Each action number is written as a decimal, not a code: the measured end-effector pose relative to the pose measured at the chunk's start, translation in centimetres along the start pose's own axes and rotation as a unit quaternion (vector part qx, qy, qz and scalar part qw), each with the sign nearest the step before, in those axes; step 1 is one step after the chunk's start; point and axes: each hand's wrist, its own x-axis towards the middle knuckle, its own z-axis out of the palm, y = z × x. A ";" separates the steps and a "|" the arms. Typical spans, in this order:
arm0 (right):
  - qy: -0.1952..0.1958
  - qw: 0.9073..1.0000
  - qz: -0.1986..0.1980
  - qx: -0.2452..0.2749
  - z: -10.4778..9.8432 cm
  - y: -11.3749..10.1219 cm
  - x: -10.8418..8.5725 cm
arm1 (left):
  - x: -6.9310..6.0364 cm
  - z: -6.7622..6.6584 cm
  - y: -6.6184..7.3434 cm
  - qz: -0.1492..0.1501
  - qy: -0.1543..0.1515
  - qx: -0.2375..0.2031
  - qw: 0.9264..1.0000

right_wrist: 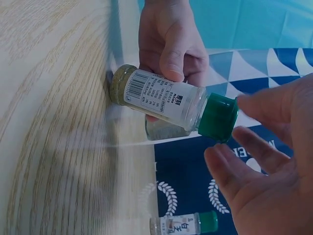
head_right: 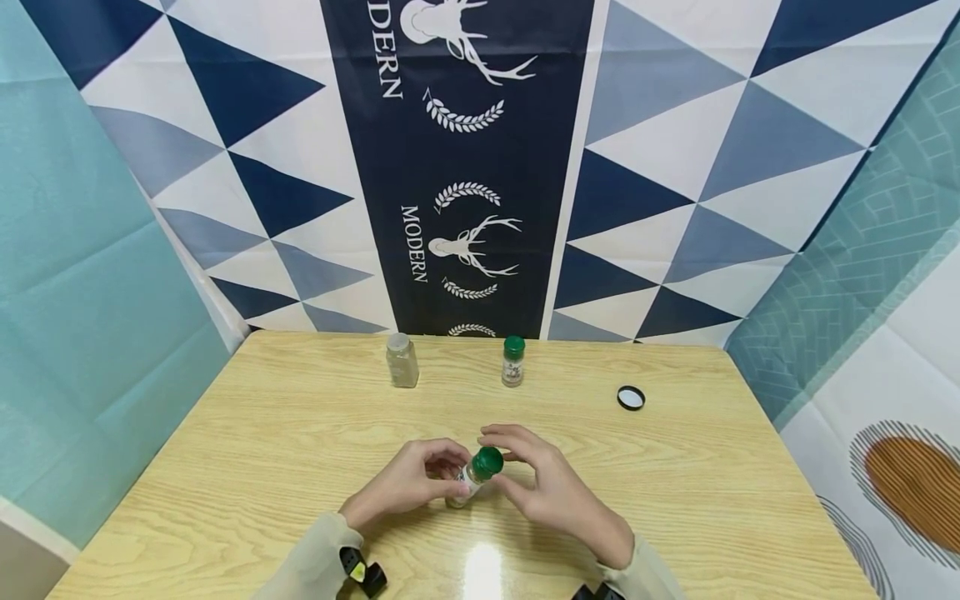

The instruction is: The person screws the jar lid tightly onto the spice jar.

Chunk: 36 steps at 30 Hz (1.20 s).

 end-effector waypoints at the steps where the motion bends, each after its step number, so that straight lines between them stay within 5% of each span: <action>1: 0.001 1.000 -0.008 -0.003 0.0 -0.1 0.0 | 0.0 0.0 0.0 0.000 0.000 0.000 1.000; 36: 0.010 0.999 0.050 0.013 -0.1 0.3 0.2 | 0.0 -0.1 0.3 -0.003 -0.007 -0.011 1.000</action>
